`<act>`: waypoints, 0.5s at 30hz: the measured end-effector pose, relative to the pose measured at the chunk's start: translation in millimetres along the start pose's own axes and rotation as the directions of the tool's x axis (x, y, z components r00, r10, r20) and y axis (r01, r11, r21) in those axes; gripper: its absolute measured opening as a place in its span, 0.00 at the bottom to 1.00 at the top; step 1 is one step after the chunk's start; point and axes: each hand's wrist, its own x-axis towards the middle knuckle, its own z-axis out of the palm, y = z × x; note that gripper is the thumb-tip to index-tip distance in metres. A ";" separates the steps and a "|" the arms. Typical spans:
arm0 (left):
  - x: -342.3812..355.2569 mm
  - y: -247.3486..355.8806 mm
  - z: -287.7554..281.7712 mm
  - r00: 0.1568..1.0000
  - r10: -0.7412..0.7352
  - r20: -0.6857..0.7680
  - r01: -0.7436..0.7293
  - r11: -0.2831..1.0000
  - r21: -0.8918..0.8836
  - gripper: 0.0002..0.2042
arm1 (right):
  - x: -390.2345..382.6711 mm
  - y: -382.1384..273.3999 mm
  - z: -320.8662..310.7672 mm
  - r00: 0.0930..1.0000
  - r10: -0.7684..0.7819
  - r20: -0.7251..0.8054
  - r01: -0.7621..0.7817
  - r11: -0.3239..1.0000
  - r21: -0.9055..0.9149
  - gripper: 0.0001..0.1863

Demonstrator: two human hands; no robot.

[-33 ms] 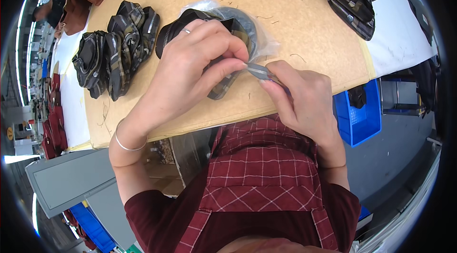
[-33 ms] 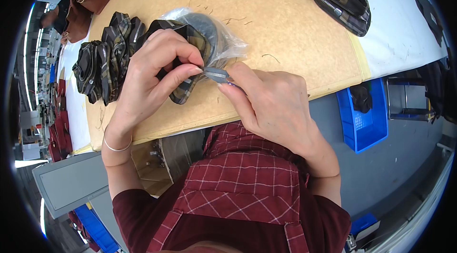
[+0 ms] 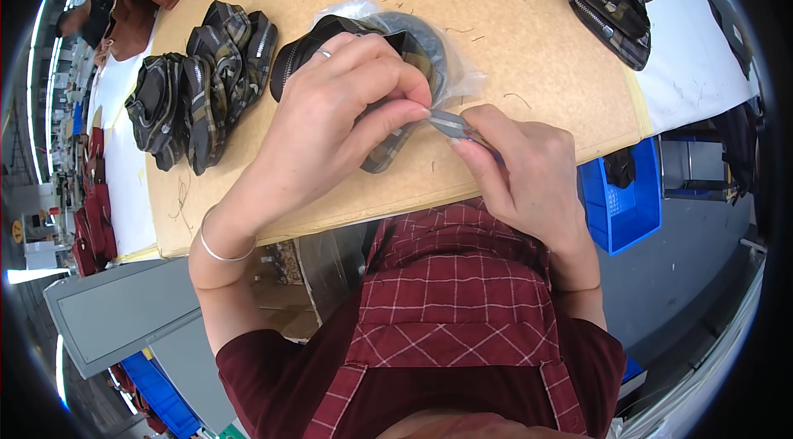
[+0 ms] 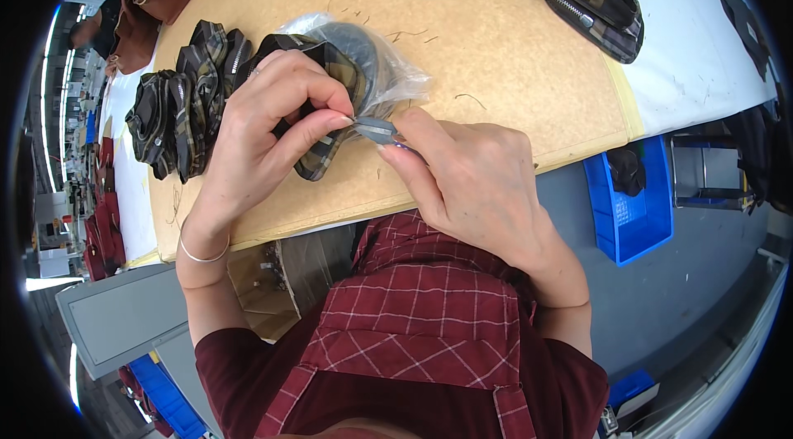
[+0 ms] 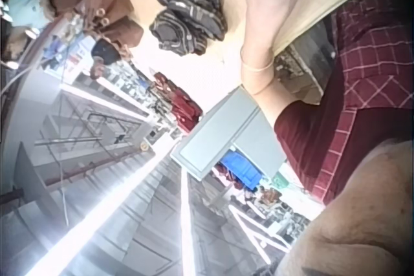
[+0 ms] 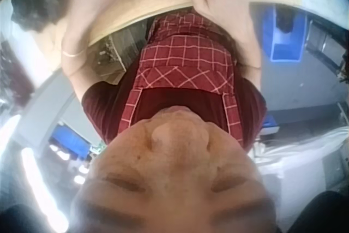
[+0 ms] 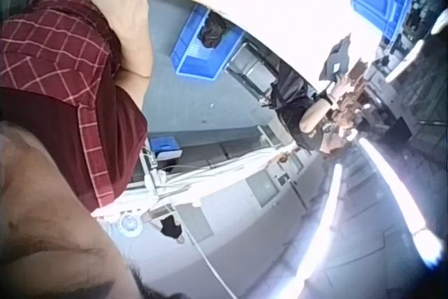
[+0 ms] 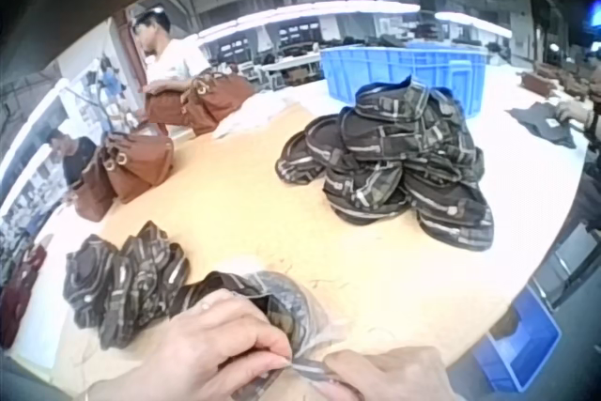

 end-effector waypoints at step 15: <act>-2.8 -3.6 0.6 0.996 -0.083 -0.021 0.081 0.993 -0.084 0.04 | 2.9 4.8 -2.7 0.962 -0.249 0.109 0.245 0.968 0.047 0.09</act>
